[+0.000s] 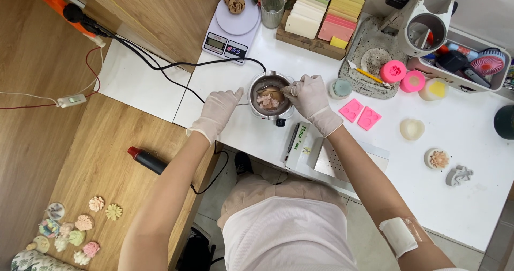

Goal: The person removes two flower-shaped items from flexible silicone molds by hand, places them on a perforated tray, and then stirs a melting mixture in a small pot on a hot plate. The person handles molds, finished items, and a stirring tool during the process.

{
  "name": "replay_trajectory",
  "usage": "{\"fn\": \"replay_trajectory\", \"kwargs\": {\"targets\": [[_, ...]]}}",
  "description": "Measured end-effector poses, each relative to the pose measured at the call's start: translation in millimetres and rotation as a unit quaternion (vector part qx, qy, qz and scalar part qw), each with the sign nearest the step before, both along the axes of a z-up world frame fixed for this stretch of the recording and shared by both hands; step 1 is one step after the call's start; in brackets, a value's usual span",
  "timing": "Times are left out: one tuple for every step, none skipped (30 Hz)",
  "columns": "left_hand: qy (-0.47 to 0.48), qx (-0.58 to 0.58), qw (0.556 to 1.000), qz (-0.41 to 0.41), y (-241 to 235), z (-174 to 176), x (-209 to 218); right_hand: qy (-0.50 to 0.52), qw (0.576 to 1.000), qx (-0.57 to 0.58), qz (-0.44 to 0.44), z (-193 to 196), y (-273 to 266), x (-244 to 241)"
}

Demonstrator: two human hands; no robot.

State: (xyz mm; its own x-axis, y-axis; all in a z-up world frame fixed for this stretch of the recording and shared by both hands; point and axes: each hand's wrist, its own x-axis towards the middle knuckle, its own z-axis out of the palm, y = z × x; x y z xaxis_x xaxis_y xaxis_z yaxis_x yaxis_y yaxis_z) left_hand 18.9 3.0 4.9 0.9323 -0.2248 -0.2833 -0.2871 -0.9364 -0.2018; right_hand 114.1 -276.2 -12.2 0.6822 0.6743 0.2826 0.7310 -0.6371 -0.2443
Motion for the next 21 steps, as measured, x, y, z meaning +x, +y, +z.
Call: {"fn": "replay_trajectory", "kwargs": {"targets": [[-0.010,0.002,1.000,-0.006,2,-2,3,0.005,1.000,-0.001,0.009,1,0,0],[-0.021,0.004,1.000,-0.013,3,-4,6,0.009,1.000,-0.001,0.019,2,0,1],[-0.020,0.005,1.000,-0.013,6,-8,8,0.010,1.000,-0.001,0.019,3,0,1],[-0.027,0.004,0.999,-0.021,8,-12,11,0.012,1.000,-0.001,0.024,3,0,1],[-0.034,0.004,0.999,-0.030,9,-16,14,0.014,1.000,0.000,0.028,4,-1,1],[-0.034,0.004,0.999,-0.031,10,-18,16,0.015,1.000,0.000,0.027,4,-1,1],[-0.034,0.007,0.999,-0.035,11,-19,18,0.018,0.999,0.007,0.030,4,-1,1],[-0.033,0.010,0.999,-0.040,12,-20,21,0.022,0.999,0.014,0.033,3,-1,1],[-0.033,0.010,0.999,-0.042,12,-20,22,0.022,0.999,0.015,0.032,3,-2,2],[-0.030,0.013,0.998,-0.045,13,-20,24,0.028,0.999,0.004,0.034,2,-2,2],[-0.027,0.017,0.998,-0.047,14,-19,26,0.033,0.999,-0.007,0.036,2,-1,2],[-0.026,0.017,0.998,-0.049,14,-17,28,0.033,0.999,-0.006,0.035,4,-1,2],[-0.024,0.024,0.998,-0.054,14,-14,30,0.031,0.999,0.004,0.041,5,-2,2],[-0.021,0.030,0.998,-0.060,14,-12,31,0.029,0.998,0.014,0.048,7,-2,2],[-0.020,0.031,0.997,-0.061,13,-4,33,0.030,0.998,0.014,0.047,9,-1,1],[-0.013,0.041,0.997,-0.068,11,3,34,0.021,0.998,0.014,0.054,10,-1,1],[-0.007,0.052,0.996,-0.076,10,11,36,0.012,0.998,0.014,0.060,12,0,1],[-0.006,0.052,0.996,-0.077,10,11,38,0.012,0.998,0.015,0.058,12,0,2],[-0.003,0.057,0.995,-0.081,11,11,39,0.014,0.998,0.009,0.061,12,0,2],[0.001,0.061,0.994,-0.086,11,11,41,0.016,0.998,0.003,0.063,12,0,3],[0.002,0.061,0.994,-0.087,11,12,42,0.017,0.998,0.003,0.062,16,1,2]]}}
